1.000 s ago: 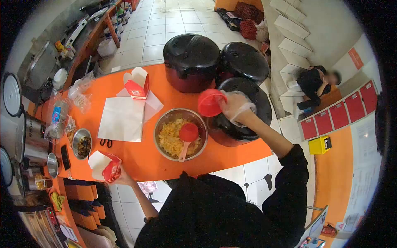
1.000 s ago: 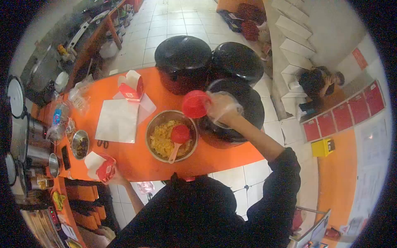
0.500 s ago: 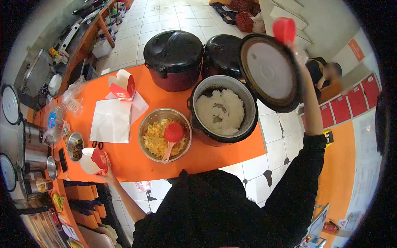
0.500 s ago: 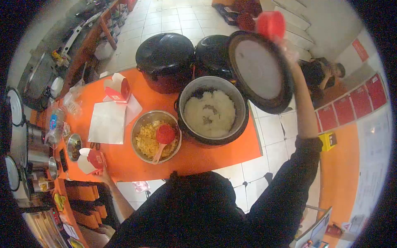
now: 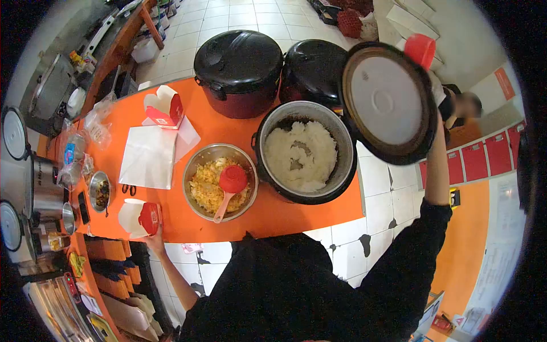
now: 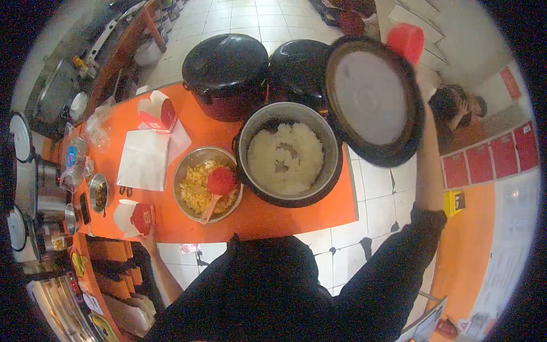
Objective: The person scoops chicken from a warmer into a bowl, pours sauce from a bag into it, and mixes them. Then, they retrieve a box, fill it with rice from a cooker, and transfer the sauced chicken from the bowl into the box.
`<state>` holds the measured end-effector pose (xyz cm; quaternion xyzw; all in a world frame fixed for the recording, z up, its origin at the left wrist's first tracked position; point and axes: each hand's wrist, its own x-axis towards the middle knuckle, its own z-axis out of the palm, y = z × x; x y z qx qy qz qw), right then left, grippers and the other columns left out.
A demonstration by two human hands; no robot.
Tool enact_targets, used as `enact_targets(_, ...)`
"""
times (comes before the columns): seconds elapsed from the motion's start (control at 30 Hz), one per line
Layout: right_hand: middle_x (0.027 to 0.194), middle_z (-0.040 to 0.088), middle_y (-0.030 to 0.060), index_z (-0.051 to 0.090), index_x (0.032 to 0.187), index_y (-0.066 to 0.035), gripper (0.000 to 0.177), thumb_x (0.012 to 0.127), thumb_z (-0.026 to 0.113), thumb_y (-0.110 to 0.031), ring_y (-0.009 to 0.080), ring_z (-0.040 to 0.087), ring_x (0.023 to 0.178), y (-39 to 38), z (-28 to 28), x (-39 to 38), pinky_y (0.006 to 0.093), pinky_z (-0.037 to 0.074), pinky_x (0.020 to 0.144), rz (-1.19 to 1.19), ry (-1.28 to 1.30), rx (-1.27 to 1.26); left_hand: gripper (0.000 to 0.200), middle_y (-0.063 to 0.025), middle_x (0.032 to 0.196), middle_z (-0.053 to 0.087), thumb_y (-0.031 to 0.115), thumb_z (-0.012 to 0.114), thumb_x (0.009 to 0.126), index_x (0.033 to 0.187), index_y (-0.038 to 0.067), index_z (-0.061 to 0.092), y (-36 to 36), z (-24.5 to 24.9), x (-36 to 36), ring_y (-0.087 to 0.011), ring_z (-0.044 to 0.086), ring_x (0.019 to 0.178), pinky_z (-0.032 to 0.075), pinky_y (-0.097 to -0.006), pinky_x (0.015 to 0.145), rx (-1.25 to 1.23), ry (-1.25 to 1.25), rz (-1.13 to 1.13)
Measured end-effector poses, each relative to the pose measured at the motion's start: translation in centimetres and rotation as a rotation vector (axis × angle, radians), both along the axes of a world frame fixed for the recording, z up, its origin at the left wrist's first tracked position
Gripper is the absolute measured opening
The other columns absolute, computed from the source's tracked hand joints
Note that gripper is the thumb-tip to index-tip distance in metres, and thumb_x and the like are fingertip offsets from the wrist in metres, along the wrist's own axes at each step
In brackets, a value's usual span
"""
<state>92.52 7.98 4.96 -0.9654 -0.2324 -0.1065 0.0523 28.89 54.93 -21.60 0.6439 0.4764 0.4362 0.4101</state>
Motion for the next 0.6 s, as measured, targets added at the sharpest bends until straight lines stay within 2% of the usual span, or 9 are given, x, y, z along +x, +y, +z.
enact_targets(0.1,0.107,0.054,0.0125,0.042,0.119,-0.001,0.045,0.087,0.042,-0.033,0.0233,0.052,0.094,9.7,2.0,-5.7,0.0340,0.040,0.084,0.429,0.262,0.369,0.067,-0.0131,0.114,0.049,0.001,0.071,0.067,0.123,0.001,0.034,-1.2,0.3,2.1,-0.0205,0.053,0.094,0.043,-0.0335,0.085,0.089,-0.158,-0.029)
enact_targets(0.2,0.099,0.057,0.0150,0.043,0.118,0.000,0.042,0.087,0.043,-0.028,0.0265,0.054,0.088,18.5,5.5,-11.1,0.0359,0.043,0.079,0.828,0.496,0.372,0.065,-0.0132,0.114,0.049,0.001,0.070,0.067,0.122,0.000,0.035,-0.6,-1.4,1.8,-0.0210,0.053,0.094,0.043,-0.0343,0.086,0.090,-0.099,-0.013)
enact_targets(0.27,0.084,0.058,0.0174,0.054,0.102,-0.004,0.032,0.083,0.044,-0.028,0.0329,0.056,0.076,22.0,3.8,-8.2,0.0397,0.044,0.068,0.893,0.283,0.597,0.064,-0.0128,0.113,0.050,0.001,0.071,0.067,0.121,0.000,0.036,-0.8,-1.3,2.1,-0.0207,0.053,0.094,0.043,-0.0344,0.086,0.123,-0.103,0.078)
enact_targets(0.33,0.074,0.059,0.0190,0.059,0.093,-0.006,0.029,0.081,0.044,-0.029,0.0370,0.056,0.067,25.2,3.7,-4.5,0.0427,0.044,0.060,0.790,0.072,0.568,0.063,-0.0125,0.113,0.050,0.002,0.071,0.067,0.120,0.000,0.037,-0.8,-2.0,1.9,-0.0208,0.053,0.094,0.044,-0.0351,0.085,0.121,-0.032,0.107)
enact_targets(0.37,0.072,0.058,0.0194,0.058,0.092,-0.006,0.029,0.082,0.044,-0.028,0.0379,0.055,0.063,26.2,4.0,-2.4,0.0438,0.044,0.058,0.655,-0.032,0.434,0.062,-0.0124,0.113,0.050,0.002,0.071,0.067,0.119,0.000,0.037,-1.1,-1.8,2.2,-0.0209,0.053,0.095,0.044,-0.0350,0.085,0.130,-0.058,0.132)
enact_targets(0.43,0.079,0.059,0.0227,0.058,0.096,-0.007,0.037,0.085,0.036,-0.035,0.0390,0.056,0.073,27.7,0.9,2.2,0.0460,0.044,0.065,0.517,-0.156,0.102,0.061,-0.0123,0.112,0.050,0.001,0.070,0.068,0.119,-0.001,0.037,-2.2,-0.5,3.4,-0.0210,0.052,0.095,0.044,-0.0347,0.085,0.145,-0.104,0.175)
enact_targets(0.5,0.084,0.059,0.0238,0.057,0.098,-0.006,0.043,0.086,0.032,-0.039,0.0393,0.057,0.079,29.4,0.2,3.3,0.0470,0.044,0.070,0.287,-0.044,0.041,0.060,-0.0126,0.112,0.051,0.001,0.070,0.068,0.119,-0.001,0.037,-2.0,-1.0,3.3,-0.0211,0.052,0.096,0.043,-0.0346,0.086,0.134,-0.057,0.168)
enact_targets(0.53,0.091,0.058,0.0247,0.057,0.099,-0.004,0.048,0.087,0.028,-0.040,0.0391,0.055,0.088,29.8,-0.3,3.7,0.0474,0.043,0.077,0.241,0.074,-0.044,0.060,-0.0128,0.111,0.051,0.001,0.069,0.069,0.119,-0.001,0.037,-1.9,-1.1,3.2,-0.0211,0.052,0.096,0.043,-0.0345,0.086,0.129,-0.028,0.160)
enact_targets(0.6,0.093,0.057,0.0245,0.057,0.099,-0.002,0.049,0.087,0.028,-0.040,0.0391,0.054,0.091,30.7,-1.7,5.1,0.0474,0.043,0.078,0.254,0.107,-0.061,0.059,-0.0129,0.113,0.050,0.002,0.069,0.069,0.119,-0.001,0.038,-1.9,-1.2,3.4,-0.0208,0.051,0.097,0.042,-0.0344,0.087,0.153,-0.045,0.198)
